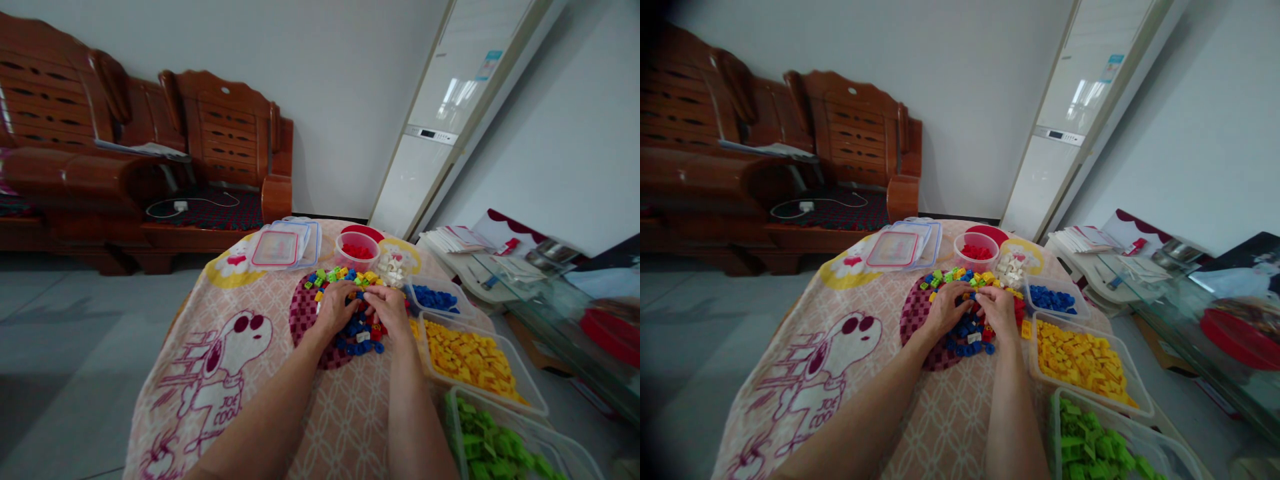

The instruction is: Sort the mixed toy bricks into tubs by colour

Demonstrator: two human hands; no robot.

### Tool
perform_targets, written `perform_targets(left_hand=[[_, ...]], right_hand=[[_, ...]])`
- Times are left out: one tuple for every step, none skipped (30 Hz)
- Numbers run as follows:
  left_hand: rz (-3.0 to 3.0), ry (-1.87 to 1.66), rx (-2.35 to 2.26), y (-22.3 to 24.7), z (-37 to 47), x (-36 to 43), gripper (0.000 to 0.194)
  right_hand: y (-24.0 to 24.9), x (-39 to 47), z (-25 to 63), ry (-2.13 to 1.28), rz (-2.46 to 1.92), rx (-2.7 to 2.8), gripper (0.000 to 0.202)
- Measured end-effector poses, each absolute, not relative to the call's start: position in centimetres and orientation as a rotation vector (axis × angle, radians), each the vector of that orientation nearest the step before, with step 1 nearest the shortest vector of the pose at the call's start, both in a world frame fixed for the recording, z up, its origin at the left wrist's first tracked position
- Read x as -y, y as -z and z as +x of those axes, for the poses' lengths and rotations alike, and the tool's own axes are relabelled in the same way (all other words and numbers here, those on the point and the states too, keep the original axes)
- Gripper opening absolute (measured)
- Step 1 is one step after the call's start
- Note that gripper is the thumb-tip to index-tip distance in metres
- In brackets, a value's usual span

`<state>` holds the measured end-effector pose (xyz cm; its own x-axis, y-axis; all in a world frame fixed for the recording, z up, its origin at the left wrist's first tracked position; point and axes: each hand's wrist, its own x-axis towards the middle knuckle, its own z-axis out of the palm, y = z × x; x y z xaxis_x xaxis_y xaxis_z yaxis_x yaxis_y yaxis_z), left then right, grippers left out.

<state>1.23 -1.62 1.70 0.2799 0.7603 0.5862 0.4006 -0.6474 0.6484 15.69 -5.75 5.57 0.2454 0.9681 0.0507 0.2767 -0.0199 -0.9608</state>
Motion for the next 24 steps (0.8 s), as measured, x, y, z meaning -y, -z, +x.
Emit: perform_targets(left_hand=[[2.181,-1.321,-1.044,-1.7,1.2,1.6,0.024],[2.181,-1.325,-1.039,-1.8,1.2,1.6,0.026],[2.181,-1.331,-1.032,-1.8,1.2,1.7,0.027],[2.18,-1.337,-1.026,-1.8,1.1,1.7,0.027],[2.177,-1.342,-1.02,-1.8,1.1,1.7,0.028],[2.176,-1.345,-1.013,-1.9,1.1,1.7,0.028],[2.175,-1.346,-1.005,-1.9,1.1,1.7,0.028],[2.175,-1.345,-0.997,-1.9,1.1,1.7,0.028],[2.174,-1.342,-0.99,-1.9,1.1,1.7,0.028],[2.173,-1.34,-0.984,-1.9,1.1,1.7,0.028],[2.172,-1.339,-0.977,-1.8,1.2,1.7,0.029],[2.173,-1.34,-0.97,-1.8,1.2,1.7,0.029],[2.176,-1.343,-0.963,-1.8,1.2,1.7,0.029],[2.179,-1.35,-0.959,-1.8,1.3,1.7,0.029],[2.18,-1.358,-0.96,-1.8,1.3,1.7,0.03],[2.177,-1.368,-0.967,-1.8,1.3,1.7,0.029],[2.168,-1.379,-0.978,-1.8,1.3,1.6,0.028],[2.153,-1.391,-0.994,-1.8,1.3,1.6,0.027],[2.137,-1.402,-1.011,-1.9,1.3,1.6,0.025],[2.119,-1.413,-1.027,-1.9,1.2,1.5,0.023],[2.101,-1.425,-1.044,-2.0,1.1,1.5,0.022],[2.083,-1.438,-1.064,-2.0,1.0,1.4,0.021],[2.066,-1.451,-1.086,-2.1,0.9,1.3,0.02],[2.049,-1.463,-1.112,-2.1,0.8,1.2,0.019]], right_hand=[[-5.5,5.7,15.6,-0.866,-1.515,1.236,0.045],[-5.5,5.7,15.5,-0.871,-1.519,1.251,0.045],[-5.4,5.7,15.4,-0.875,-1.522,1.264,0.044],[-5.4,5.7,15.4,-0.879,-1.524,1.272,0.044],[-5.4,5.7,15.4,-0.881,-1.524,1.275,0.043],[-5.3,5.7,15.4,-0.884,-1.521,1.275,0.042],[-5.3,5.7,15.3,-0.891,-1.514,1.272,0.041],[-5.3,5.6,15.3,-0.902,-1.502,1.264,0.04],[-5.3,5.6,15.2,-0.914,-1.487,1.251,0.039],[-5.2,5.6,15.2,-0.927,-1.473,1.232,0.038],[-5.2,5.6,15.1,-0.938,-1.462,1.207,0.037],[-5.2,5.6,15.1,-0.946,-1.449,1.177,0.036],[-5.3,5.6,15.1,-0.95,-1.437,1.141,0.035],[-5.3,5.6,15.2,-0.948,-1.426,1.101,0.035],[-5.4,5.5,15.3,-0.939,-1.412,1.057,0.035],[-5.5,5.5,15.5,-0.918,-1.394,1.008,0.035],[-5.5,5.4,15.8,-0.887,-1.373,0.956,0.034],[-5.5,5.4,16.1,-0.844,-1.35,0.896,0.033],[-5.5,5.3,16.6,-0.793,-1.324,0.832,0.033],[-5.4,5.2,17.1,-0.733,-1.295,0.766,0.033],[-5.3,5.1,17.7,-0.667,-1.266,0.696,0.034],[-5.2,5.1,18.4,-0.598,-1.237,0.627,0.035],[-5.0,5.0,19.1,-0.526,-1.209,0.558,0.036],[-4.8,4.9,19.8,-0.451,-1.186,0.494,0.037]])
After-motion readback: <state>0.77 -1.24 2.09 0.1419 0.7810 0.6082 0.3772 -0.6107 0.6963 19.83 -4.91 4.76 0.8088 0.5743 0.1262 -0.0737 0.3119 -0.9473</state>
